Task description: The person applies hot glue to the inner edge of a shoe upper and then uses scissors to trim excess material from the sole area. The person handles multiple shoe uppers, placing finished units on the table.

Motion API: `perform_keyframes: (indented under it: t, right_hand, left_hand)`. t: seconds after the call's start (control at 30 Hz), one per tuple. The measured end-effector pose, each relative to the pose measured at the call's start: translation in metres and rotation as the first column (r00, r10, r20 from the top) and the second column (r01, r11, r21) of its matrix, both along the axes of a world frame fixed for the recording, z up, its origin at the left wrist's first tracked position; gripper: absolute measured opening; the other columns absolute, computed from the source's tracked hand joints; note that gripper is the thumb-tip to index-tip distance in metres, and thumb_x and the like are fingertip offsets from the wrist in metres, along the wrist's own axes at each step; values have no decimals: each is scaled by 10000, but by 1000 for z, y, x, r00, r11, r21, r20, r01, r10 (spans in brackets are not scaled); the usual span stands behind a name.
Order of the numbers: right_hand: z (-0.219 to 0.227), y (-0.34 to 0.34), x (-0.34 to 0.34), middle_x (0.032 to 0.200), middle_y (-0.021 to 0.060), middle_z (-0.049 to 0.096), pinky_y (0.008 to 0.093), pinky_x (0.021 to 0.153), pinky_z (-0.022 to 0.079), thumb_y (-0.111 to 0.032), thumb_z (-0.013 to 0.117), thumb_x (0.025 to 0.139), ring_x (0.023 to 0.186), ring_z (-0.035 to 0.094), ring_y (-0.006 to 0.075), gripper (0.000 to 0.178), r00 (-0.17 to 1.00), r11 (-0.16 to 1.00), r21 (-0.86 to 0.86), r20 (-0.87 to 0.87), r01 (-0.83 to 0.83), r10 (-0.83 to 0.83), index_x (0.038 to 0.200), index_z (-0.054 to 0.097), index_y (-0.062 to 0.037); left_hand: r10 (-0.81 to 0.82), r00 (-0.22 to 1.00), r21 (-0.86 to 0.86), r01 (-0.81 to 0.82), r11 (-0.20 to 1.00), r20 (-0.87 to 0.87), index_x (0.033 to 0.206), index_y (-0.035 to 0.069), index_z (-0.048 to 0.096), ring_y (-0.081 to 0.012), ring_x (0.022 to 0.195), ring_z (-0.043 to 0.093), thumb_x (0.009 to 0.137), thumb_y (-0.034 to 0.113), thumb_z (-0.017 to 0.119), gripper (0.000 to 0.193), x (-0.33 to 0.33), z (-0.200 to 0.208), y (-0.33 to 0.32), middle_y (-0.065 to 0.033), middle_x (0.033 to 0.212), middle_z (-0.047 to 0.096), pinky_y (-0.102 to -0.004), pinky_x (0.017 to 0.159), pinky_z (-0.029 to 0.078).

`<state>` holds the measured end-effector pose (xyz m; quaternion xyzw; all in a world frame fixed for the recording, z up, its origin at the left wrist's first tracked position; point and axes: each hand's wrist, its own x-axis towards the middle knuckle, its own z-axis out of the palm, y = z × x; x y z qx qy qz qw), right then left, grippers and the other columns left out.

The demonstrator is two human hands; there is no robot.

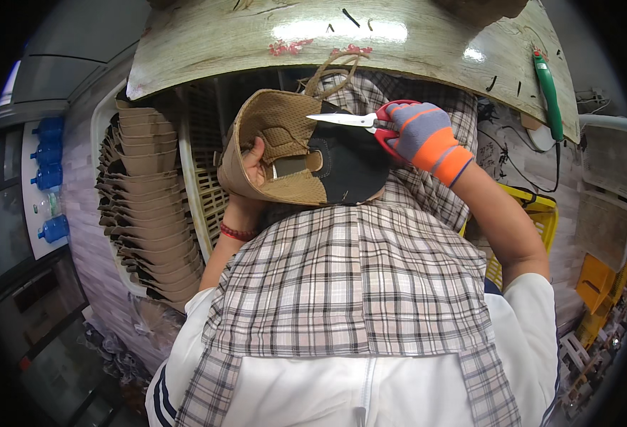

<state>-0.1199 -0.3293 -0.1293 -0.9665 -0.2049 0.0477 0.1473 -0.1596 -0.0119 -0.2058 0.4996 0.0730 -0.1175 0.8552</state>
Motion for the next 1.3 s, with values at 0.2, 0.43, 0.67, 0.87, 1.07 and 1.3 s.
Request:
perform_keyframes:
  t: [0.2, 0.43, 0.67, 0.87, 1.07, 1.3]
  right_hand:
    - [13, 9, 3, 915, 70, 681, 378, 789, 496, -277, 793, 719, 871, 641, 286, 305, 965, 978, -11, 162, -209, 209, 955, 668, -130]
    - [-6, -2, 2, 893, 65, 676, 391, 796, 500, -294, 795, 716, 867, 642, 284, 316, 997, 993, -114, -76, 1, -10, 953, 667, -129]
    - [15, 22, 3, 844, 68, 650, 384, 750, 483, -312, 815, 691, 839, 635, 256, 327, 970, 978, -103, 149, -179, 193, 926, 655, -150]
    - [5, 11, 6, 816, 51, 653, 371, 709, 488, -324, 807, 711, 793, 645, 244, 312, 958, 962, -221, 201, -158, 204, 926, 657, -154]
    - [22, 18, 2, 828, 52, 673, 381, 708, 505, -314, 800, 725, 781, 656, 255, 300, 957, 977, -110, 205, -185, 204, 938, 667, -150]
    - [7, 3, 5, 834, 81, 704, 388, 693, 544, -309, 794, 750, 783, 687, 277, 282, 965, 987, -42, 207, -153, 158, 949, 692, -138]
  left_hand:
    - [-2, 999, -59, -1, 998, -51, 1362, 51, 531, -161, 1161, 585, 1012, 331, 604, 454, 0, -3, 0, -57, 1301, 598, -317, 952, 517]
    - [25, 995, -141, -39, 989, -99, 1344, 45, 555, -162, 1154, 593, 1011, 268, 612, 404, 1, -11, 2, -59, 1288, 605, -317, 938, 536]
    - [42, 994, -214, -63, 975, -102, 1336, 31, 507, -224, 1140, 635, 993, 290, 620, 444, 2, -5, -2, -120, 1275, 623, -388, 934, 585]
    - [28, 998, -131, -35, 991, -54, 1341, 30, 502, -222, 1143, 627, 1001, 290, 610, 442, -2, 3, -3, -117, 1275, 618, -387, 942, 578]
    - [12, 1000, -37, -11, 999, 26, 1342, 34, 501, -216, 1153, 619, 1008, 293, 600, 434, -2, 10, -7, -109, 1279, 611, -385, 949, 572]
    - [53, 999, 41, -53, 998, -13, 1353, 60, 508, -199, 1133, 621, 1006, 341, 605, 457, -4, 24, -9, -91, 1264, 616, -360, 916, 564]
